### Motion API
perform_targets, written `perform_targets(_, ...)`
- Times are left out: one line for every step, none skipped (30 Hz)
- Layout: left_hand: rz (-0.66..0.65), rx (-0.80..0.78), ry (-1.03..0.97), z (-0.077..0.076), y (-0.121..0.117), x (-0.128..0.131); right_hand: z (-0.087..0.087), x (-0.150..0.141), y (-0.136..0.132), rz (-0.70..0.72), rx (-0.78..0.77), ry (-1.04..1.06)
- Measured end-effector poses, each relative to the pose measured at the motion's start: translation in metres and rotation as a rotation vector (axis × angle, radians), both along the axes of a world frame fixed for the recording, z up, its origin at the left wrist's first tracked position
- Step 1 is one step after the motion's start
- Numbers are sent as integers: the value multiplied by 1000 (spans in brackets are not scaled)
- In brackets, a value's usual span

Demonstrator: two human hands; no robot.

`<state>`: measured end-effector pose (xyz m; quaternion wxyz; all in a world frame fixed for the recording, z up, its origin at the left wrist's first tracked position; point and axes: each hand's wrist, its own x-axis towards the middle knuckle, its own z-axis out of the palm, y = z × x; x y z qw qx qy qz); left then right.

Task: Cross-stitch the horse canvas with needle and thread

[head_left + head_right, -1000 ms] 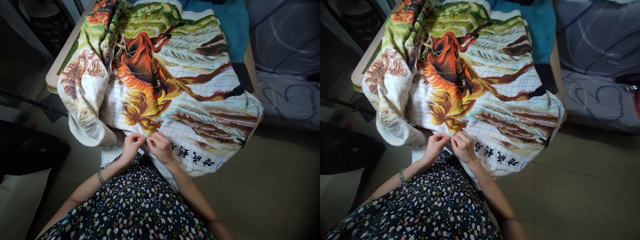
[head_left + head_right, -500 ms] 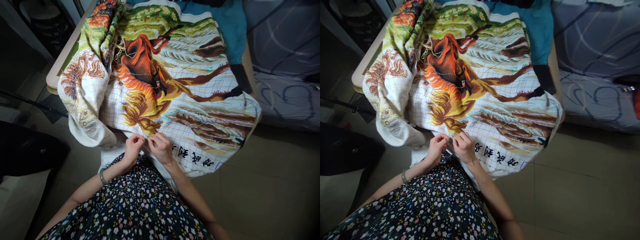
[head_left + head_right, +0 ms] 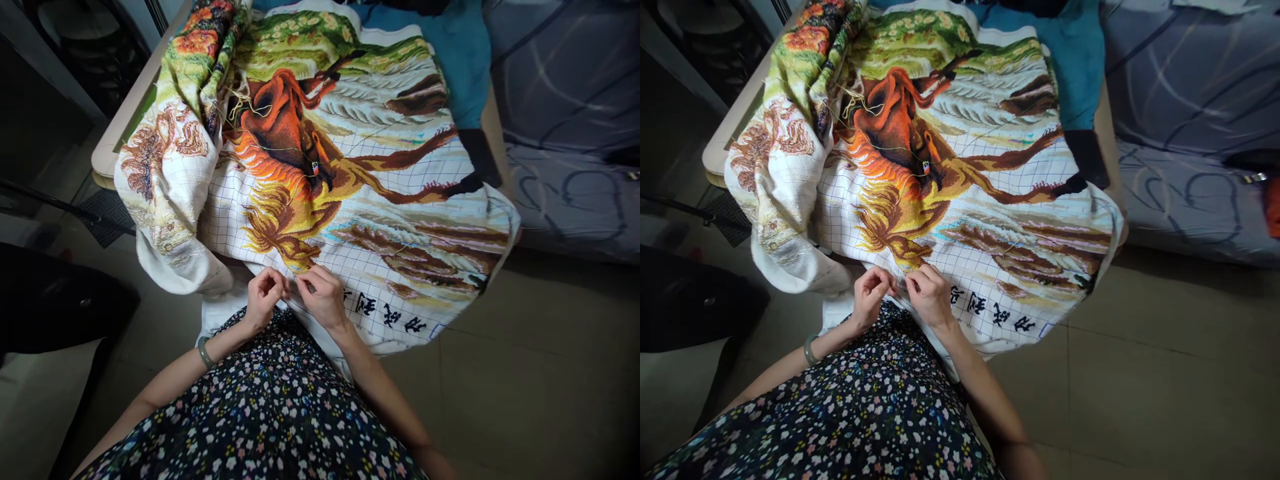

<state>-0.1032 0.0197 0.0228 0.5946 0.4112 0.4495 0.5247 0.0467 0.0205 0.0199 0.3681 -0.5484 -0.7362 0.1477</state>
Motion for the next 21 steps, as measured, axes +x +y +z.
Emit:
perform_targets(40,-40,26,-2,0,-1,0,0,0,-3,0,-1)
perform_targets(69,-88,55,-4,1,-2,0,0,0,-4,2,1)
perform_targets(80,-135,84,-6,2,-2,-1,1,0,-4,6,5)
perform_targets(70,-177,108,-7,4,-2,-1,1,0,-4,9,9)
perform_targets(42,-210,125,-8,6,-2,-1,1,0,-2,11,12)
perform_targets(9,-235,137,-9,7,-1,-1,1,0,-1,11,12)
perform_targets(-21,-256,147,-8,9,0,-1,1,0,1,11,10)
perform_targets(-40,-273,153,-8,10,2,-1,1,0,4,11,6)
perform_targets(-52,-288,153,-7,11,3,0,1,0,8,12,3)
perform_targets(-59,-300,146,-6,12,5,0,1,0,12,14,1)
perform_targets(-63,-311,135,-5,11,5,0,2,0,16,17,1)
perform_targets(-67,-324,121,-4,11,6,1,2,0,20,19,3)
perform_targets(-70,-337,105,-3,10,6,1,2,1,22,18,7)
perform_targets(-69,-349,90,-2,8,5,1,2,1,22,17,13)
perform_targets(-66,-354,80,-2,6,4,1,2,1,20,13,17)
perform_targets(-61,-353,77,-2,5,2,1,2,0,17,8,19)
perform_targets(-55,-345,80,-2,3,1,1,2,0,15,3,20)
perform_targets(-51,-329,91,-2,1,-1,1,2,0,14,-2,19)
perform_targets(-51,-304,113,-3,0,-3,1,2,0,13,-6,19)
perform_targets(-55,-263,147,-3,-2,-5,2,2,0,13,-10,19)
perform_targets(-57,-203,195,-3,-3,-6,2,2,-1,14,-13,22)
